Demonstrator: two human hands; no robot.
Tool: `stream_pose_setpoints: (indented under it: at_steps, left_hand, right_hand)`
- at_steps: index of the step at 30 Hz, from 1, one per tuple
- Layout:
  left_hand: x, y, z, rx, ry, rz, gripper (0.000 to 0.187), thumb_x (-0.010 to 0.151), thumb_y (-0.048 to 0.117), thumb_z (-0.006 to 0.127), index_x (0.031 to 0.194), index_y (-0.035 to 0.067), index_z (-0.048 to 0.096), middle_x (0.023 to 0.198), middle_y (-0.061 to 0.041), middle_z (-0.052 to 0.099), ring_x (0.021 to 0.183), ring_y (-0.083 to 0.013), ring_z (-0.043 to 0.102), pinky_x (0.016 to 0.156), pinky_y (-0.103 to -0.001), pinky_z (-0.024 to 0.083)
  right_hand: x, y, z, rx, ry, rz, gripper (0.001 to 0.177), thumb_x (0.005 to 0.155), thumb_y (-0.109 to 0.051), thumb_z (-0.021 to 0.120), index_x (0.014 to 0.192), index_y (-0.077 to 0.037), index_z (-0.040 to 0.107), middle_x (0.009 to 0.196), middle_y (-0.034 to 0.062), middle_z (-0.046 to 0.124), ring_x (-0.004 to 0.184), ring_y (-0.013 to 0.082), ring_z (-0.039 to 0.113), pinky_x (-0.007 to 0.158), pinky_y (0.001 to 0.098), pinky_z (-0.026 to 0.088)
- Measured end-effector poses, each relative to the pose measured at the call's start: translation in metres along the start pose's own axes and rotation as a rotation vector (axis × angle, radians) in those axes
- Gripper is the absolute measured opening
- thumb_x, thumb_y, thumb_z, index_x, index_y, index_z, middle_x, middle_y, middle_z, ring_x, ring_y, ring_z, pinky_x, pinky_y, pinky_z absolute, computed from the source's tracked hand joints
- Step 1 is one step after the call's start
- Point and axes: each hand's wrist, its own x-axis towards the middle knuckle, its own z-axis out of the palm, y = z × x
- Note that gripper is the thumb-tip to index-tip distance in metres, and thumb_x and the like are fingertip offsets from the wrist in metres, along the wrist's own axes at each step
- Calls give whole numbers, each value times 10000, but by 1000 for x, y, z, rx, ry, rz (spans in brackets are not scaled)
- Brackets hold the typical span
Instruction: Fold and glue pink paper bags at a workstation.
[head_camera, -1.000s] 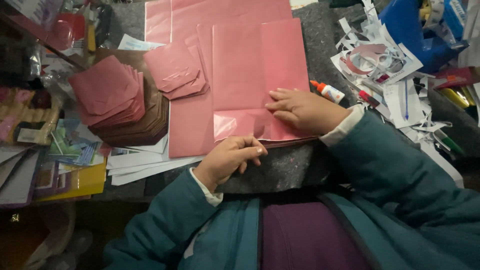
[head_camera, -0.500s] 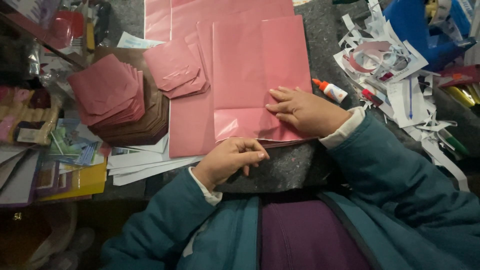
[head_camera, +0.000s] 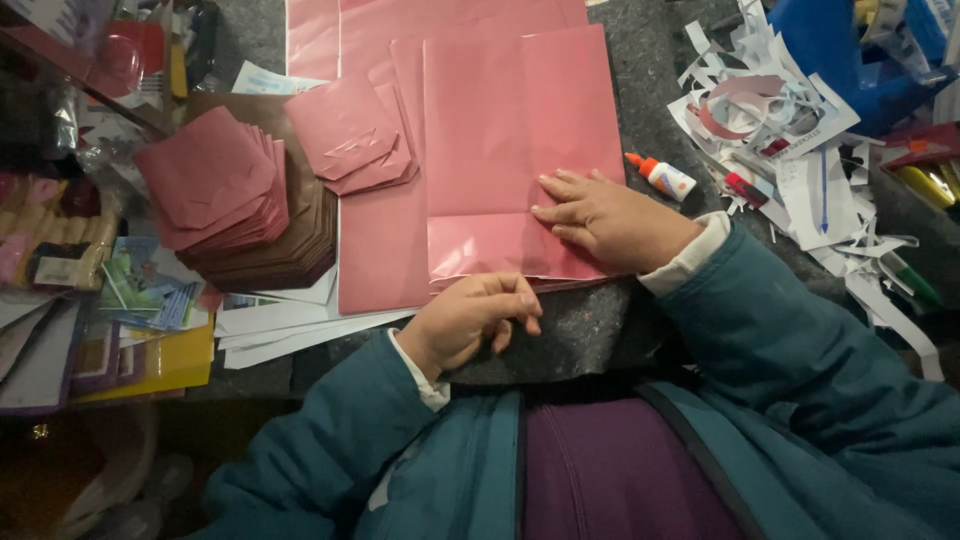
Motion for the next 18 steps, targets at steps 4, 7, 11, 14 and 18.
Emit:
stream_pose_setpoints:
  at_steps: [4, 7, 11, 14, 18]
  left_hand:
    - [-6, 17, 29, 60, -4, -15, 204, 1016, 153, 645, 1116, -24, 651, 926, -78, 680, 708, -78, 626, 512, -184, 466]
    - [-12, 19, 39, 143, 27, 4, 215, 960, 114, 644, 1127, -18, 675, 956, -46, 678, 761, -72, 665, 500, -191, 478]
    - [-14, 13, 39, 516, 176, 116, 216, 949, 77, 620, 1138, -10, 676, 992, -54, 675, 729, -80, 644, 545, -226, 499]
    - [-14, 15, 40, 655, 239, 266, 253, 931, 33, 565, 1157, -13, 670, 1058, -53, 675, 715, -100, 648, 617, -251, 543]
    - [-19, 41, 58, 932, 345, 451, 362, 905, 1, 520, 1243, -1, 649, 1036, -133, 703, 749, -192, 676, 691, -309, 564]
  right_hand:
    - [-2, 3, 1, 15, 27, -13, 428, 987, -269, 553, 1375, -111, 641, 1603, 164, 403, 1514, 323, 318, 1207, 507, 239]
    - [-1, 3, 2, 9, 25, -11, 430, 991, -266, 543, 1381, -110, 637, 1604, 164, 403, 1520, 326, 305, 1206, 513, 226]
    - [-2, 4, 3, 1, 23, -24, 438, 988, -277, 547, 1381, -105, 634, 1604, 176, 395, 1514, 334, 301, 1200, 518, 220]
    - [-2, 3, 3, 9, 25, -23, 437, 988, -277, 545, 1382, -109, 634, 1604, 174, 398, 1509, 335, 310, 1199, 514, 227]
    - [-5, 11, -2, 3, 67, -88, 408, 992, -268, 565, 1335, -69, 662, 1562, 206, 465, 1477, 359, 386, 1182, 480, 281]
